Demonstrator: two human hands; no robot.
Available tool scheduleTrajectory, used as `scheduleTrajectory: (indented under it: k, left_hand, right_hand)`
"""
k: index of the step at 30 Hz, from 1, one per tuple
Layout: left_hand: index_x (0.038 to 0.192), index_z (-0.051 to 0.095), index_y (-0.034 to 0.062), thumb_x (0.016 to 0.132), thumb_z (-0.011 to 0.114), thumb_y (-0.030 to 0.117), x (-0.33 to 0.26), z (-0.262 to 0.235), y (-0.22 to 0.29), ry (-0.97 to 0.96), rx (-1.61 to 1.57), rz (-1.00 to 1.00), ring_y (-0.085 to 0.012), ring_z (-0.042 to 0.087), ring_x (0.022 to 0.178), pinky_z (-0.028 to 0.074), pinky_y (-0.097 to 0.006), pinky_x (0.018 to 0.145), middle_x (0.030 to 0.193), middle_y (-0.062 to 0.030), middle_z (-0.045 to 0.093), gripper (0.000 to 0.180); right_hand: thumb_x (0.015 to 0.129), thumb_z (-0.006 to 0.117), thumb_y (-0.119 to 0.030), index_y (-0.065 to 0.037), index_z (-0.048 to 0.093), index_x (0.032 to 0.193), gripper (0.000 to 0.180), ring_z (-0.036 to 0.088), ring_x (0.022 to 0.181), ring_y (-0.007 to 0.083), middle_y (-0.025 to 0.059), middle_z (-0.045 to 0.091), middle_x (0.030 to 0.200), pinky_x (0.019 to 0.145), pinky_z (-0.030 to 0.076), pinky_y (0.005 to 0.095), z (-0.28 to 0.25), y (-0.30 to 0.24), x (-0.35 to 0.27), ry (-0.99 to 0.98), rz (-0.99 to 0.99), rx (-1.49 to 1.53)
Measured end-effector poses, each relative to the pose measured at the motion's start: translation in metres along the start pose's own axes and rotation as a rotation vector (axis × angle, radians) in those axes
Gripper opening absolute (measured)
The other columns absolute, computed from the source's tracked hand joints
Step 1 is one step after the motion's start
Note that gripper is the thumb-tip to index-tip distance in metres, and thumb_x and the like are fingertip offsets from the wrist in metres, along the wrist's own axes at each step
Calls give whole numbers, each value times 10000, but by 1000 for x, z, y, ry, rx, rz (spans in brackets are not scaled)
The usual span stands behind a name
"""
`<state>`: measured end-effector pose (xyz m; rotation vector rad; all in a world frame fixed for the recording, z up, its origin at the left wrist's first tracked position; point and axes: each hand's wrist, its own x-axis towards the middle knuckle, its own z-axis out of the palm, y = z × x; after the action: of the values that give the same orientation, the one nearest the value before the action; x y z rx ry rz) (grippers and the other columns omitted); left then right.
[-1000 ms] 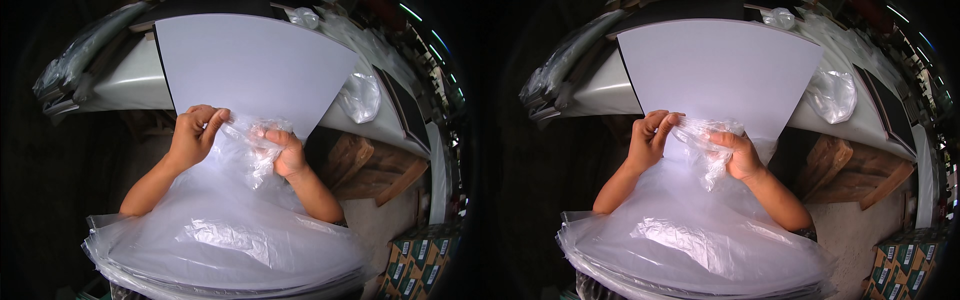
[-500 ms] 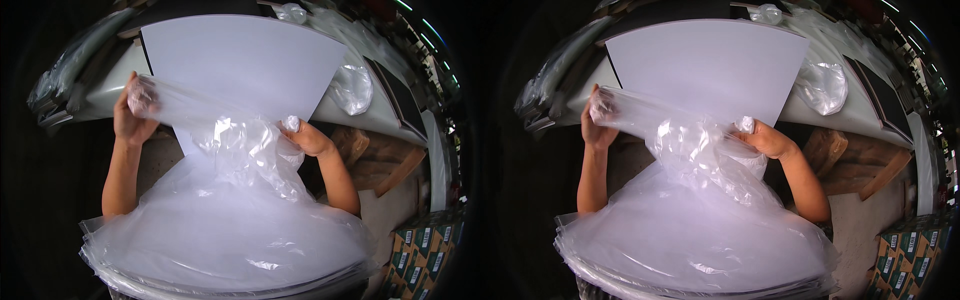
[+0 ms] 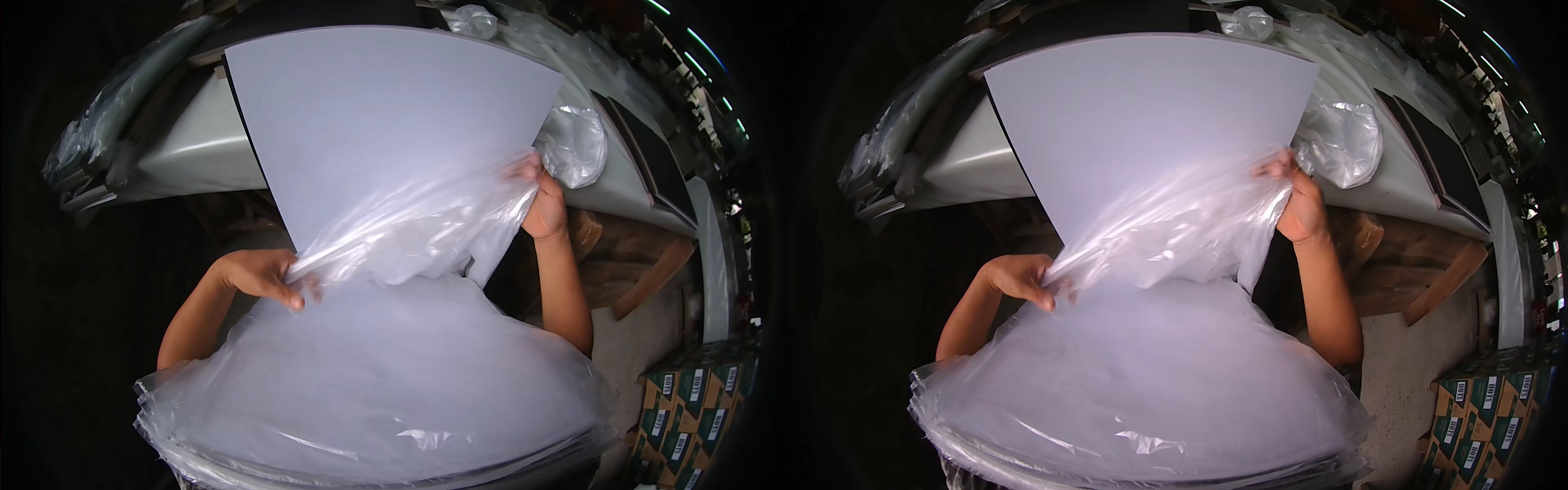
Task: The person wraps individual black boards in clear plastic film by pulling the film over each board and tucking the edges before placing the wrapped item onto a stack.
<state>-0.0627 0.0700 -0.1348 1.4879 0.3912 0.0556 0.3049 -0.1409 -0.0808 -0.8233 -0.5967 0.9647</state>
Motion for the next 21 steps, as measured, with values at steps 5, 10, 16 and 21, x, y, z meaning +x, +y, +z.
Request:
scheduleTrajectory:
  k: [5,10,16,21]
  left_hand:
    - [1100,510,13,902,377,321,3,-18,53,287,-655,609,-264,580,940,466,-420,842,1063,-171,561,390]
    - [1024,537,5,827,557,314,21,-5,-11,368,-479,-20,-145,578,669,489,-264,660,763,-54,568,367]
    - [1026,557,20,653,661,151,5,4,5,49,-635,204,-118,546,672,426,-236,584,838,-73,597,408]
    - [936,571,43,665,621,51,2,4,93,-70,-716,711,-82,500,568,398,-214,539,720,-26,545,276]
  right_hand:
    - [833,571,-334,-79,542,909,269,338,478,14,-37,442,565,423,250,157,-16,3,-18,-54,363,-434]
    - [826,576,-274,-103,404,1218,461,296,480,17,19,585,931,426,234,161,11,13,-25,-178,-77,174]
    - [797,610,-239,-93,398,1280,547,564,858,158,16,572,1083,725,468,287,-9,2,-9,-337,-243,469]
    - [708,624,-40,-84,506,768,140,500,617,107,-20,475,742,580,427,237,-38,-4,20,466,-590,-469]
